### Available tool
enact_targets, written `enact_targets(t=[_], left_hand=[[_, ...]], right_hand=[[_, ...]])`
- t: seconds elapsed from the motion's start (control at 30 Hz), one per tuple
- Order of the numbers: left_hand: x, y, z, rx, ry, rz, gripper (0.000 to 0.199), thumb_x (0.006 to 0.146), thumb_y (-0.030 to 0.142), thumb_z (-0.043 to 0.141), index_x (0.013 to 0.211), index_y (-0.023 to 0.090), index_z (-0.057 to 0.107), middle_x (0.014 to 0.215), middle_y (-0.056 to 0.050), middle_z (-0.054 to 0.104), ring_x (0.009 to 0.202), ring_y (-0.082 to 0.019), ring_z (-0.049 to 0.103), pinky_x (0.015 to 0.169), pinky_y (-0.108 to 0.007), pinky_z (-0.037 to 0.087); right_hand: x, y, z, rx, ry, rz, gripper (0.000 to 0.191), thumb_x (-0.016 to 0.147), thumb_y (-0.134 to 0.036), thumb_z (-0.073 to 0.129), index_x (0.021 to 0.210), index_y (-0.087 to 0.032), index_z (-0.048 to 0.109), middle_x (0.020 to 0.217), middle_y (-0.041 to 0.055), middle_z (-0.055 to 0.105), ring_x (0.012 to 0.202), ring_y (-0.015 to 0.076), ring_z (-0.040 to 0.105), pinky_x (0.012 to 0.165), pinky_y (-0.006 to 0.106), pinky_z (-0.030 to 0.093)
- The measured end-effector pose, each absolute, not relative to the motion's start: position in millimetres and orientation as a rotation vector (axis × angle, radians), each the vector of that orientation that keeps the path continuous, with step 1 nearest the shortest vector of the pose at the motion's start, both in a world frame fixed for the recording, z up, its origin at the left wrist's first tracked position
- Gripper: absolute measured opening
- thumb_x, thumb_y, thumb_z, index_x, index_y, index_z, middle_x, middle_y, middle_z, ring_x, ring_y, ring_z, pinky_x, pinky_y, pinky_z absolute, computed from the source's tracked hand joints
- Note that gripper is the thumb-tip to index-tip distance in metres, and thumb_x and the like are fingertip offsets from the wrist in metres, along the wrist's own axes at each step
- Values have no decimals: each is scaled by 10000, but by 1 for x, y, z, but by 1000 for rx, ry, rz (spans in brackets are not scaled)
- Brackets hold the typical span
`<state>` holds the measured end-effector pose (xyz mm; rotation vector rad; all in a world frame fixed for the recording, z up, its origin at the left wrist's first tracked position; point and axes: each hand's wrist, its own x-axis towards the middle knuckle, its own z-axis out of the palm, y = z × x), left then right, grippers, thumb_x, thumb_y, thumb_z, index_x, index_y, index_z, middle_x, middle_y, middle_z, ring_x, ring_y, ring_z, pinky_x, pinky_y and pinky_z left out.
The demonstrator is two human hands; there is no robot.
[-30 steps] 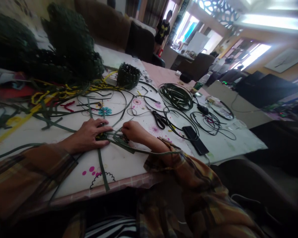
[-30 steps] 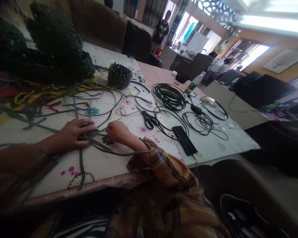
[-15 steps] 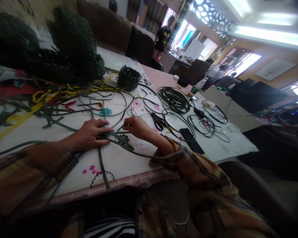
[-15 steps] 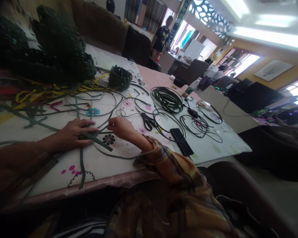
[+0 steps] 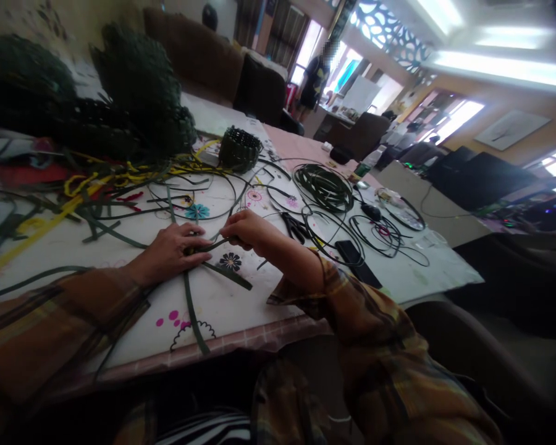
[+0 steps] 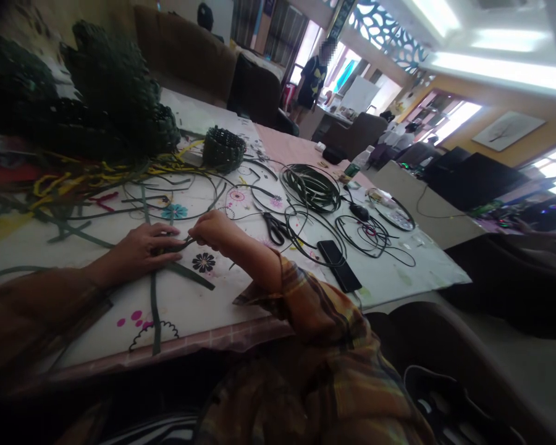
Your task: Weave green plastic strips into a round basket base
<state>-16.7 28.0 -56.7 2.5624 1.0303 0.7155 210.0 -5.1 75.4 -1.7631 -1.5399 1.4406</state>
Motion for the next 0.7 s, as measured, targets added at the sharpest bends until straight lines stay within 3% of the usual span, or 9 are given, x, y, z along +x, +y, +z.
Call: enact_targets(t=[0.17,0.4,0.57,0.7], left_hand=[[-12,26,-60,2557,1088,771,531,1057,667,533,1117,291,903,1317,-122,757,1153,-331,688,1079,-508,536],[-16,30,-68,2560,1055,759,540,1063,642,496,1109,290,902,1338,-117,757,1119,-325,678,1034,-491,519],[-14,30,-70,2566,1087,741,564,1048,654,462,1100,302,899,1314,-104,773,1102,-330,680,1018,-476,523],[-12,28,-66,2590,1107,731,591,1058,638,422,1074,285,895,1309,-108,781,1052,-328,684,981,-485,524]], right_hand=[[224,-6,71,-1771,-1599,1467,272,914,-72,628,665,-172,586,490,-58,539,381,59,347,397,224,205],[286,-19,52,-1861,-1489,1661,277,971,-41,605,714,-134,644,525,-26,599,416,65,468,406,178,346],[341,-37,50,-1836,-1228,1753,334,1053,-344,661,783,-149,627,577,18,642,417,102,525,398,210,394],[366,-75,56,-1843,-1314,1718,432,1067,-541,595,886,-152,651,542,-15,602,363,75,382,394,207,277]])
